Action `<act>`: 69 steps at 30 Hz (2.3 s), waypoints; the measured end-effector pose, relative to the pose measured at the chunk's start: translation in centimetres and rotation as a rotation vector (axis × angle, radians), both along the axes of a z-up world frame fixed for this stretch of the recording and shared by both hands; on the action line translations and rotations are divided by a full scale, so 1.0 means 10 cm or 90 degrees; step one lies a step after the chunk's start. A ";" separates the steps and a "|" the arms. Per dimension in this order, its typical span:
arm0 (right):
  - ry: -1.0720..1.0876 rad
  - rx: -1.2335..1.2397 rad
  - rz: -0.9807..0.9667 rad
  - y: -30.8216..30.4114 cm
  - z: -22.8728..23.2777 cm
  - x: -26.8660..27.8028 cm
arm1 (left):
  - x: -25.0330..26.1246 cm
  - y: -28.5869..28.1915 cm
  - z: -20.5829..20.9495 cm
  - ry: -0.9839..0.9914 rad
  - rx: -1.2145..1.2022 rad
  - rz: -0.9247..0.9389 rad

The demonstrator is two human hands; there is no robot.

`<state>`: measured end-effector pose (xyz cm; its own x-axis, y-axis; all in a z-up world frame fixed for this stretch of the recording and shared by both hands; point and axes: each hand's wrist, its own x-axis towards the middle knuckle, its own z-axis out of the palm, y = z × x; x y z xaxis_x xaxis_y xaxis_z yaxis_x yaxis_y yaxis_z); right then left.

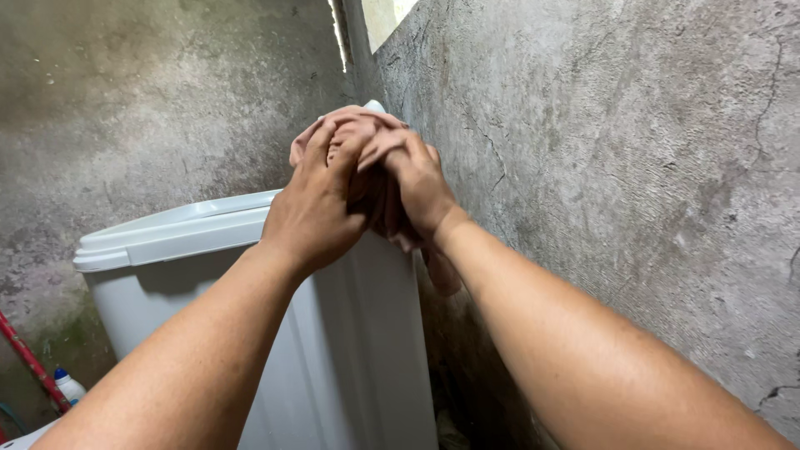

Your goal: The person heats the end of a white plastic hose with a lighter and attaches a piece of black fabric, then wipes the exterior of a white washing machine using a cloth.

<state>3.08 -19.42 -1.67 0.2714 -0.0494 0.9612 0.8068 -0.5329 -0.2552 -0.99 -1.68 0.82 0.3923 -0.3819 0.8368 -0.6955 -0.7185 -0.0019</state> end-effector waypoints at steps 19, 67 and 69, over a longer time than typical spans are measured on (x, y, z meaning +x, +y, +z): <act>0.336 0.350 0.188 0.14 -1.71 -0.12 | -0.11 0.13 -1.15 -0.159 0.408 0.068; 0.377 0.151 -0.124 0.31 -2.28 -0.23 | -0.05 0.27 -1.67 -0.148 0.446 -0.010; 0.360 0.133 -0.174 0.39 -2.37 -0.19 | 0.00 0.34 -1.68 -0.167 0.440 -0.047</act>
<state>1.21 -15.49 -25.37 0.6829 -0.3585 0.6365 0.3601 -0.5930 -0.7202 -0.97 1.70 -15.95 0.1663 -0.8725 0.4594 -0.6564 -0.4456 -0.6087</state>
